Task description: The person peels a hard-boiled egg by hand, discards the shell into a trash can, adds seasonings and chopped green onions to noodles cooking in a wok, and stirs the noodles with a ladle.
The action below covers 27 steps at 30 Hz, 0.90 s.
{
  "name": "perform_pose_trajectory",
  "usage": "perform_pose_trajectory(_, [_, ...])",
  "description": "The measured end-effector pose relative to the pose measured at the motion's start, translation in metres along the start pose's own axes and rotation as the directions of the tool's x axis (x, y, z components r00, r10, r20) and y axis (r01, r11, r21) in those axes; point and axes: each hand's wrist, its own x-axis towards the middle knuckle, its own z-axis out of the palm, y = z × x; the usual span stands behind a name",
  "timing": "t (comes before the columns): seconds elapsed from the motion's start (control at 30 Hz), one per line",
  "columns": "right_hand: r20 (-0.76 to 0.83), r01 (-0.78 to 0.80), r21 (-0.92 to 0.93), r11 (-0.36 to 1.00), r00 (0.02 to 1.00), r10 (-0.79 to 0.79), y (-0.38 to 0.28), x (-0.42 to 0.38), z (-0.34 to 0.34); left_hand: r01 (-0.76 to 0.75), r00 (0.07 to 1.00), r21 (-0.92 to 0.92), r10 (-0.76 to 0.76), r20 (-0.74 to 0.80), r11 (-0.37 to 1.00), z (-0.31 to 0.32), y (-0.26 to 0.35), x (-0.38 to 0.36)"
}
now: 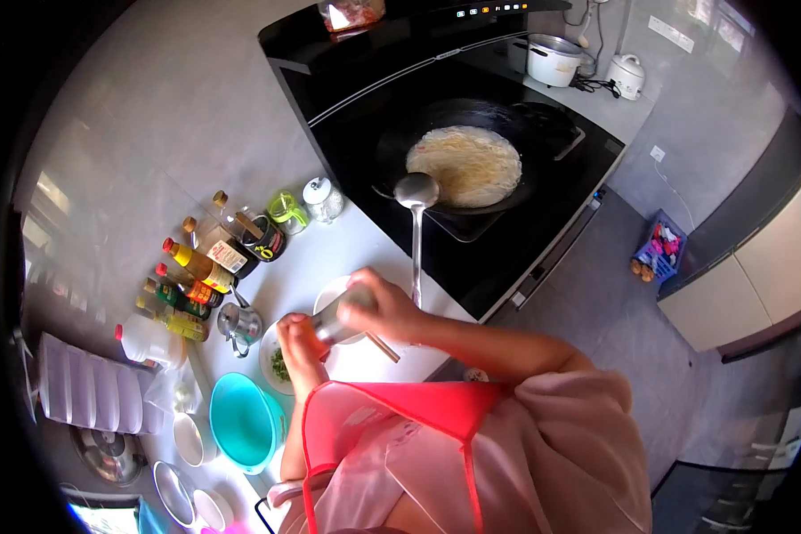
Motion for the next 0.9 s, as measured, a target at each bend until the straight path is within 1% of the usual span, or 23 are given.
perform_pose_trajectory(0.03, [0.110,-0.485,0.323,0.812,0.872,0.477,-0.004,0.001,-0.010,-0.532,0.840,0.274,0.458,0.291,0.801,-0.019,-0.033,0.009])
perform_pose_trajectory(0.07, [0.119,-0.677,0.420,0.604,0.701,0.703,0.001,0.000,-0.009,-0.784,0.579,0.543,0.670,0.464,0.302,-0.003,0.002,0.002])
perform_pose_trajectory(0.13, [0.235,-0.601,0.333,0.727,0.799,0.553,-0.012,-0.005,-0.016,-0.683,0.724,0.480,0.594,0.351,0.550,-0.014,-0.013,0.013])
perform_pose_trajectory(0.17, [0.021,-0.255,0.106,0.961,0.967,0.255,-0.021,-0.011,-0.001,-0.246,0.967,0.332,0.209,0.144,0.911,-0.013,0.000,0.011])
perform_pose_trajectory(0.2, [-0.098,0.132,-0.186,0.974,0.983,-0.152,-0.025,-0.014,0.010,0.259,0.964,0.052,-0.262,0.051,0.964,-0.008,0.013,0.013])
perform_pose_trajectory(0.23, [0.078,0.396,-0.711,0.581,0.866,-0.494,-0.019,-0.012,0.006,0.335,0.941,0.053,-0.338,0.039,0.941,-0.004,0.013,0.016])
perform_pose_trajectory(0.27, [0.045,0.412,-0.712,0.569,0.835,-0.548,-0.010,-0.012,0.006,0.262,0.964,0.011,-0.262,0.053,0.965,-0.002,0.015,0.010])
perform_pose_trajectory(0.3, [-0.207,-0.010,-0.348,0.937,0.976,-0.067,-0.006,-0.010,0.004,-0.044,0.993,0.065,0.036,0.116,0.997,-0.003,-0.001,0.007])
perform_pose_trajectory(0.33, [-0.199,-0.469,0.128,0.874,0.851,0.486,-0.005,-0.005,0.000,-0.347,0.926,0.100,0.324,0.192,0.932,-0.006,-0.017,0.006])
perform_pose_trajectory(0.37, [0.298,-0.665,0.374,0.646,0.746,0.596,-0.007,0.000,-0.011,-0.812,0.550,0.481,0.708,0.443,0.330,-0.009,0.001,0.014])
perform_pose_trajectory(0.4, [0.229,-0.684,0.390,0.617,0.720,0.655,-0.009,-0.004,-0.008,-0.778,0.610,0.484,0.667,0.429,0.400,-0.012,-0.004,0.014])
perform_pose_trajectory(0.47, [0.076,-0.472,0.160,0.867,0.882,0.466,-0.026,-0.005,-0.003,-0.019,0.989,-0.011,0.021,0.145,1.000,-0.008,0.005,0.004])
perform_pose_trajectory(0.5, [-0.151,-0.120,-0.082,0.989,0.983,0.107,-0.026,-0.011,0.010,0.286,0.955,0.017,-0.287,0.071,0.958,-0.014,0.012,0.013])
perform_pose_trajectory(0.53, [-0.037,0.197,-0.398,0.896,0.972,-0.231,-0.022,-0.007,0.011,0.420,0.907,-0.099,-0.412,0.090,0.902,-0.014,0.008,0.020])
perform_pose_trajectory(0.6, [0.167,0.537,-0.721,0.438,0.748,-0.642,-0.014,-0.001,0.011,0.254,0.966,-0.057,-0.250,0.071,0.966,-0.012,0.005,0.011])
perform_pose_trajectory(0.63, [-0.049,0.077,-0.250,0.965,0.995,-0.092,-0.012,0.001,0.002,-0.024,0.997,-0.059,0.028,0.066,0.998,-0.007,-0.006,0.003])
perform_pose_trajectory(0.67, [0.118,-0.526,0.313,0.791,0.848,0.517,-0.009,0.002,-0.011,-0.345,0.933,0.214,0.308,0.188,0.914,-0.015,-0.019,0.007])
perform_pose_trajectory(0.7, [0.359,-0.700,0.506,0.504,0.702,0.615,0.013,0.003,-0.023,-0.628,0.777,0.412,0.557,0.291,0.660,-0.024,-0.032,0.012])
perform_pose_trajectory(0.73, [0.364,-0.705,0.500,0.502,0.697,0.617,0.006,0.003,-0.017,-0.698,0.704,0.493,0.625,0.337,0.520,-0.021,-0.023,0.014])
perform_pose_trajectory(0.77, [0.134,-0.557,0.349,0.753,0.825,0.548,-0.007,-0.002,-0.005,-0.318,0.947,0.276,0.293,0.130,0.907,-0.016,-0.010,0.008])
perform_pose_trajectory(0.8, [-0.065,-0.375,0.128,0.918,0.921,0.385,-0.015,-0.005,0.008,0.154,0.987,-0.050,-0.151,0.054,0.987,-0.014,0.001,0.005])
perform_pose_trajectory(0.83, [-0.011,0.215,-0.330,0.919,0.973,-0.232,-0.016,-0.004,0.020,0.343,0.939,-0.182,-0.340,0.052,0.921,-0.018,-0.001,0.014])
perform_pose_trajectory(0.9, [-0.015,0.234,-0.383,0.894,0.966,-0.259,-0.005,-0.003,0.016,0.253,0.967,-0.109,-0.249,0.045,0.961,-0.021,-0.003,0.008])
